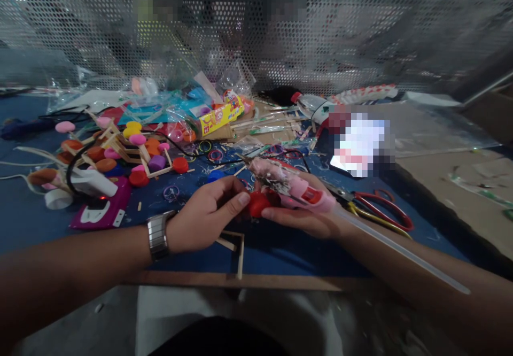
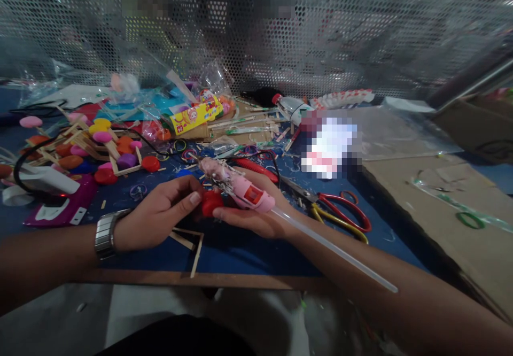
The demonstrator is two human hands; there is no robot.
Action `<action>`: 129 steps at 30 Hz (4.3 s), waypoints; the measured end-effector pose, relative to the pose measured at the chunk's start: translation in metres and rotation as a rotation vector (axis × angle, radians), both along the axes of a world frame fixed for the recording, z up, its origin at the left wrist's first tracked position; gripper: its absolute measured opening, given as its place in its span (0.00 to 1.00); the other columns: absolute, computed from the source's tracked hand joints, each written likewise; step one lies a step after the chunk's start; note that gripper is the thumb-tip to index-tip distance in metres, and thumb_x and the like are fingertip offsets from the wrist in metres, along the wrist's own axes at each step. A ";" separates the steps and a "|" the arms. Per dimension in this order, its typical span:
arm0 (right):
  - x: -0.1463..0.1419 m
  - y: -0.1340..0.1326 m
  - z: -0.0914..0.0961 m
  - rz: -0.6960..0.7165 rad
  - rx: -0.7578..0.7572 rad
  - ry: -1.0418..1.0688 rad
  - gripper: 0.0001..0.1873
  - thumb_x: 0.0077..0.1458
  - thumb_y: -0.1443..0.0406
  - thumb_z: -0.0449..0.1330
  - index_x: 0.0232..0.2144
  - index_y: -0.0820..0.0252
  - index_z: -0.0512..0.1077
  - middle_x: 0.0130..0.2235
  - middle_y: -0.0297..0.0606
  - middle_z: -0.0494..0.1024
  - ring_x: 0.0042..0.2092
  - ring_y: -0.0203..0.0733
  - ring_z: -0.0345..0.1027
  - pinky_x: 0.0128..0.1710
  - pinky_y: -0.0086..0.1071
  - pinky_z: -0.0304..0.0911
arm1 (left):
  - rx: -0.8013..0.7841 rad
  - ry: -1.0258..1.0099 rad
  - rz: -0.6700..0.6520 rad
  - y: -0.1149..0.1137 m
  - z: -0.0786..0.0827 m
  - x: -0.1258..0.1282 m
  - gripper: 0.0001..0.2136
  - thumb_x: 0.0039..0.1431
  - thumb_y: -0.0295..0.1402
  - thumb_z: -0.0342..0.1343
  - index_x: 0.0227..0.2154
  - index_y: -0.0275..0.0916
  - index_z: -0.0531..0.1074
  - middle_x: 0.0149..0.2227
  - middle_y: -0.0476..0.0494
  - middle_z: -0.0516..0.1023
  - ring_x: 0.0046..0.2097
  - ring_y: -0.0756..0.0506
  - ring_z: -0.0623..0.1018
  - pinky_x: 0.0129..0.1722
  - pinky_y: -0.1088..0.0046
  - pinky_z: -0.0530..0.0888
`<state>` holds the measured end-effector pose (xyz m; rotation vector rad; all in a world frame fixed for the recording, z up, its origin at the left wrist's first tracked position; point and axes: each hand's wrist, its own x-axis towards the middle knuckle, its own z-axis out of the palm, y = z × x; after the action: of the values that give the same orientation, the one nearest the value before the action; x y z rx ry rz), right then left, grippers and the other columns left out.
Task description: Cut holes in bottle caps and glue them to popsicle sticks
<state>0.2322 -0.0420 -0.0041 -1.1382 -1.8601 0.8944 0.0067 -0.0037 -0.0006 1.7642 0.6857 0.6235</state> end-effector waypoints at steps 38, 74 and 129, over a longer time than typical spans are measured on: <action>-0.003 0.004 -0.010 -0.076 -0.175 0.175 0.15 0.57 0.52 0.66 0.34 0.56 0.72 0.25 0.31 0.73 0.20 0.34 0.62 0.19 0.30 0.59 | 0.034 0.042 -0.021 0.001 -0.005 -0.002 0.17 0.59 0.39 0.65 0.48 0.38 0.72 0.37 0.46 0.77 0.33 0.48 0.73 0.34 0.71 0.72; 0.002 0.004 -0.012 0.092 0.004 0.064 0.21 0.50 0.60 0.73 0.47 0.55 0.77 0.48 0.42 0.81 0.47 0.53 0.76 0.47 0.43 0.74 | -0.053 0.107 -0.089 0.001 0.004 -0.001 0.18 0.65 0.45 0.56 0.45 0.33 0.74 0.43 0.41 0.81 0.44 0.42 0.79 0.44 0.67 0.76; -0.001 0.005 -0.012 0.170 0.060 0.075 0.21 0.50 0.61 0.73 0.47 0.56 0.76 0.44 0.40 0.78 0.44 0.47 0.75 0.45 0.37 0.72 | -0.096 0.071 -0.140 -0.001 0.003 -0.003 0.15 0.65 0.43 0.56 0.43 0.35 0.72 0.41 0.41 0.78 0.44 0.42 0.77 0.48 0.64 0.75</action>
<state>0.2316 -0.0366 -0.0156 -0.9087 -1.9299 0.9550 0.0036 -0.0047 0.0026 1.7348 0.6247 0.4277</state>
